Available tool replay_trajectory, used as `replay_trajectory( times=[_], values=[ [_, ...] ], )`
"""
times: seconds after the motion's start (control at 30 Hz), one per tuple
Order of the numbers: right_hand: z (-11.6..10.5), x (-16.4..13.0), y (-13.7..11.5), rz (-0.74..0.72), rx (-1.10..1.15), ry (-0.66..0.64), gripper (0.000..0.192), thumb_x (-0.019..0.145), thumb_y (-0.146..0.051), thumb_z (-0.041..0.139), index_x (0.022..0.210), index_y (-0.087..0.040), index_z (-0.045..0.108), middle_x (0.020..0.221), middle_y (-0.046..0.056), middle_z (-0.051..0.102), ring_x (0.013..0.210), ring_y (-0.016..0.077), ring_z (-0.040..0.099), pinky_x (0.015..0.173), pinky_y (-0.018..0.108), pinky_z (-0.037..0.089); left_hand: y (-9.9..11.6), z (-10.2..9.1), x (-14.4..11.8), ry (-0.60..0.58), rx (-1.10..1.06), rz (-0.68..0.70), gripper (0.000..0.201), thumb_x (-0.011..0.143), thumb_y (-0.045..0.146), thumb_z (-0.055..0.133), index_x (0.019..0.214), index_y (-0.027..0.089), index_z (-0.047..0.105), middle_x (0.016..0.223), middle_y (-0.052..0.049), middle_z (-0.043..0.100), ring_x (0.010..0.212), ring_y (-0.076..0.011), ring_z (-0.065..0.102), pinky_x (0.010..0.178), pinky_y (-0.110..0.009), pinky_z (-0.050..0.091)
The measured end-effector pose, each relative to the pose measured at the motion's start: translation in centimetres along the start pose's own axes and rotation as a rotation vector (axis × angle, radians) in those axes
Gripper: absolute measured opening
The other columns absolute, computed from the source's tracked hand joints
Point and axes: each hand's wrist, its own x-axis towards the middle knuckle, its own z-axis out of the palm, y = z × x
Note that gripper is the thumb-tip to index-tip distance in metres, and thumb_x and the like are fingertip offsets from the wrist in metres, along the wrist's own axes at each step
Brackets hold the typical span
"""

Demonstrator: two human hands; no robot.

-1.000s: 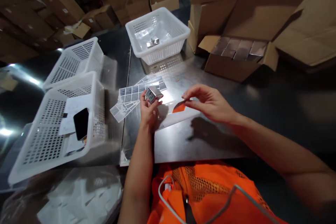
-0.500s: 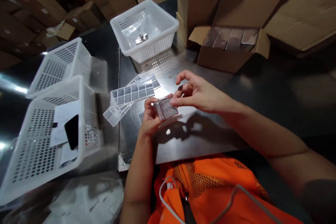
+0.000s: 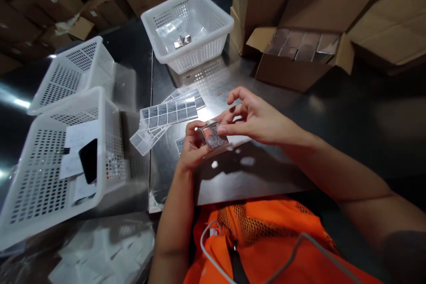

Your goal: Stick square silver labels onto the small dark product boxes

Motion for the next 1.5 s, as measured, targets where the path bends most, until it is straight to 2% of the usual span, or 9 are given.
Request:
replay_trajectory(
  times=[0.13,0.3,0.43,0.53,0.67,0.8,1.0,1.2,1.5],
  values=[
    [-0.2,0.12,0.14,0.007,0.007,-0.027,0.058,0.069,-0.027,0.086,0.101,-0.027,0.037,0.068,-0.008,0.067,0.077,0.0218,0.074,0.06,0.029,0.052,0.1,0.05,0.0,-0.052,-0.083,0.051,0.056,0.067,0.036,0.095,0.108,0.035,0.057,0.114,0.001,0.074,0.09,-0.0187,0.076,0.073,-0.032,0.065],
    [-0.4,0.13,-0.02,-0.007,0.019,-0.061,0.058,0.07,-0.031,0.087,0.099,-0.027,0.038,0.066,-0.007,0.068,0.104,0.0264,0.075,0.082,0.038,0.058,0.26,-0.02,-0.15,-0.074,-0.163,0.043,0.056,0.067,0.03,0.096,0.109,0.033,0.059,0.12,0.0,0.074,0.096,-0.0192,0.077,0.076,-0.03,0.065],
    [-0.22,0.07,0.02,0.003,0.007,-0.058,0.06,0.07,-0.03,0.088,0.1,-0.027,0.037,0.069,-0.007,0.068,0.093,0.0253,0.076,0.074,0.035,0.057,0.16,-0.15,-0.24,-0.039,-0.128,0.025,0.058,0.065,0.03,0.097,0.109,0.031,0.059,0.119,-0.001,0.074,0.095,-0.0191,0.076,0.077,-0.029,0.065],
    [-0.07,0.05,0.14,-0.003,0.004,-0.058,0.058,0.072,-0.028,0.086,0.101,-0.027,0.036,0.071,-0.007,0.067,0.083,0.0226,0.075,0.068,0.032,0.055,0.09,-0.22,-0.23,-0.054,-0.127,0.03,0.055,0.067,0.03,0.095,0.109,0.031,0.06,0.117,0.0,0.075,0.09,-0.0175,0.076,0.079,-0.03,0.065],
    [-0.02,0.05,0.19,-0.011,0.005,-0.054,0.057,0.073,-0.028,0.084,0.102,-0.027,0.035,0.071,-0.007,0.068,0.076,0.0207,0.073,0.067,0.031,0.054,0.13,-0.31,-0.21,-0.063,-0.128,0.014,0.056,0.066,0.032,0.096,0.109,0.031,0.06,0.116,0.0,0.074,0.087,-0.0178,0.076,0.08,-0.033,0.065],
    [-0.02,0.03,0.18,-0.021,-0.006,-0.053,0.056,0.074,-0.027,0.084,0.102,-0.027,0.035,0.072,-0.006,0.069,0.078,0.0208,0.074,0.069,0.031,0.054,0.2,-0.39,-0.23,-0.076,-0.126,0.022,0.056,0.068,0.032,0.095,0.111,0.031,0.059,0.116,-0.001,0.074,0.089,-0.0177,0.076,0.082,-0.033,0.064],
    [-0.06,0.07,0.14,-0.006,0.001,-0.061,0.056,0.074,-0.027,0.083,0.102,-0.028,0.035,0.071,-0.008,0.067,0.078,0.0206,0.074,0.07,0.033,0.055,0.26,-0.3,-0.25,-0.075,-0.141,0.016,0.057,0.067,0.031,0.096,0.11,0.031,0.059,0.105,0.0,0.075,0.083,-0.018,0.076,0.079,-0.034,0.065],
    [-0.05,0.17,0.05,-0.003,0.005,-0.067,0.056,0.073,-0.026,0.083,0.101,-0.027,0.035,0.07,-0.009,0.068,0.074,0.0181,0.072,0.072,0.034,0.055,0.15,-0.43,-0.22,-0.092,-0.153,0.074,0.052,0.07,0.022,0.092,0.111,0.032,0.061,0.113,0.0,0.074,0.091,-0.0171,0.076,0.079,-0.029,0.064],
    [0.26,0.18,-0.09,0.01,-0.008,-0.038,0.062,0.07,-0.031,0.087,0.102,-0.028,0.034,0.071,-0.008,0.067,0.084,0.0232,0.075,0.072,0.035,0.056,0.17,-0.42,-0.03,-0.053,-0.059,0.076,0.055,0.067,0.03,0.095,0.109,0.031,0.059,0.105,0.001,0.074,0.082,-0.0146,0.074,0.075,-0.027,0.064]
  ],
)
